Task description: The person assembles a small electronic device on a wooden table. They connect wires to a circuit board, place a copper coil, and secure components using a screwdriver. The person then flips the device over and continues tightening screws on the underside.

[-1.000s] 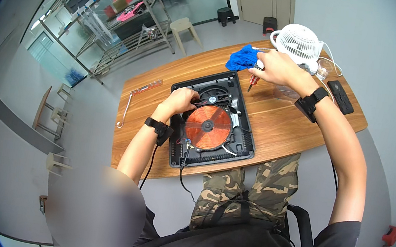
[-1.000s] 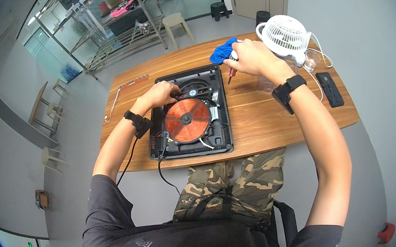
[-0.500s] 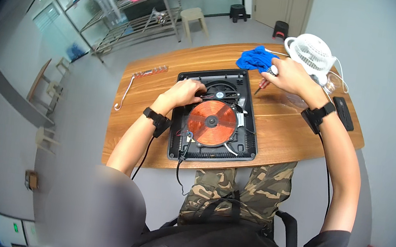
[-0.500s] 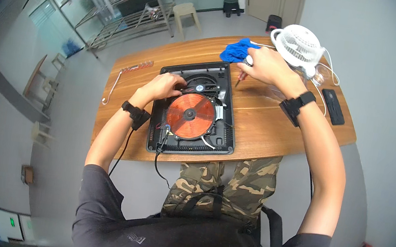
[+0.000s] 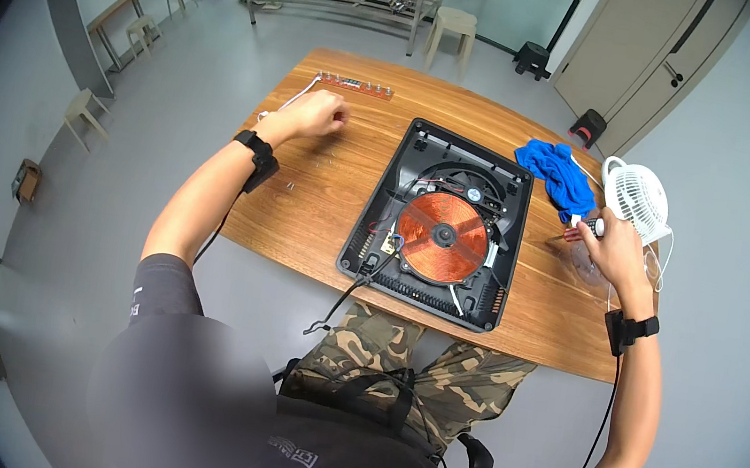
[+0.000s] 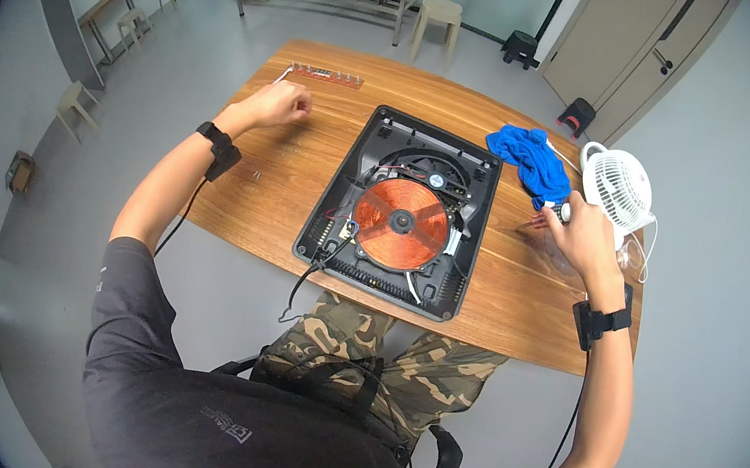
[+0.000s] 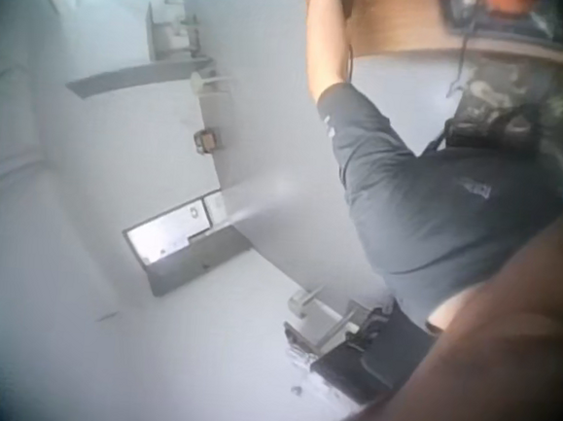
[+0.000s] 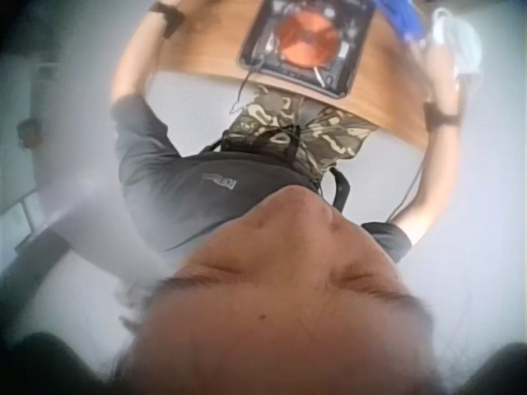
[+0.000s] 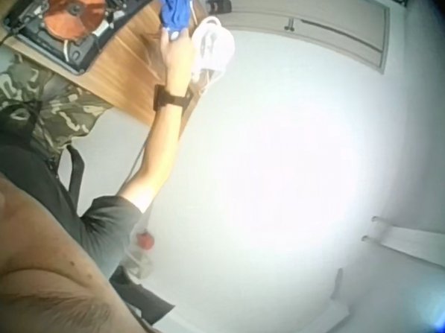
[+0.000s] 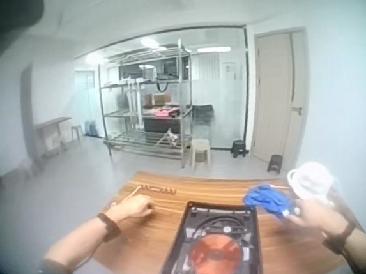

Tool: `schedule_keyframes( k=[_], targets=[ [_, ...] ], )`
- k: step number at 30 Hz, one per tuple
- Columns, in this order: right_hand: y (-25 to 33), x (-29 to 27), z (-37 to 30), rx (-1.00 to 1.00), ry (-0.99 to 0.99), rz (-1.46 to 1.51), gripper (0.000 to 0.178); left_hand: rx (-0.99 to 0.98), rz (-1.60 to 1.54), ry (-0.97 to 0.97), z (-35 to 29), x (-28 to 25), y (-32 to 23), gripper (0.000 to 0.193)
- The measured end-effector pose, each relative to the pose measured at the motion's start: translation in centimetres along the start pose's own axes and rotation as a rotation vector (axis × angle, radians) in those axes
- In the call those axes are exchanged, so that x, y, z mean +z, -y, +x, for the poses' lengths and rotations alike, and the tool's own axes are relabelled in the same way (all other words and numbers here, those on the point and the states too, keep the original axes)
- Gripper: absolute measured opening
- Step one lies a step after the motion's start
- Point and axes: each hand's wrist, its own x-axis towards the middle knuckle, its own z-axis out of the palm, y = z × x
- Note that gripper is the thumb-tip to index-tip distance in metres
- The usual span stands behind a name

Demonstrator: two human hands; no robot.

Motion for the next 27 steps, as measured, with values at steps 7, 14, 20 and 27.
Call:
schedule_keyframes(
  k=[7,14,20,27],
  targets=[
    [0.6,1.4,-1.4,0.069,-0.113,0.014,0.037,-0.196,0.051,0.033,-1.9,0.4,5.0,0.011],
    [0.3,3.8,-2.8,0.133,-0.125,-0.010,0.040,-0.235,0.073,0.032,3.6,2.3,8.6,0.022],
    [0.9,5.6,-4.5,0.169,0.013,-0.047,0.043,-0.274,0.112,-0.011,9.0,4.4,11.6,0.029],
    [1.6,8.3,-6.9,0.258,0.257,-0.069,0.047,-0.244,0.167,0.018,11.2,5.7,10.9,0.037]
  ],
)
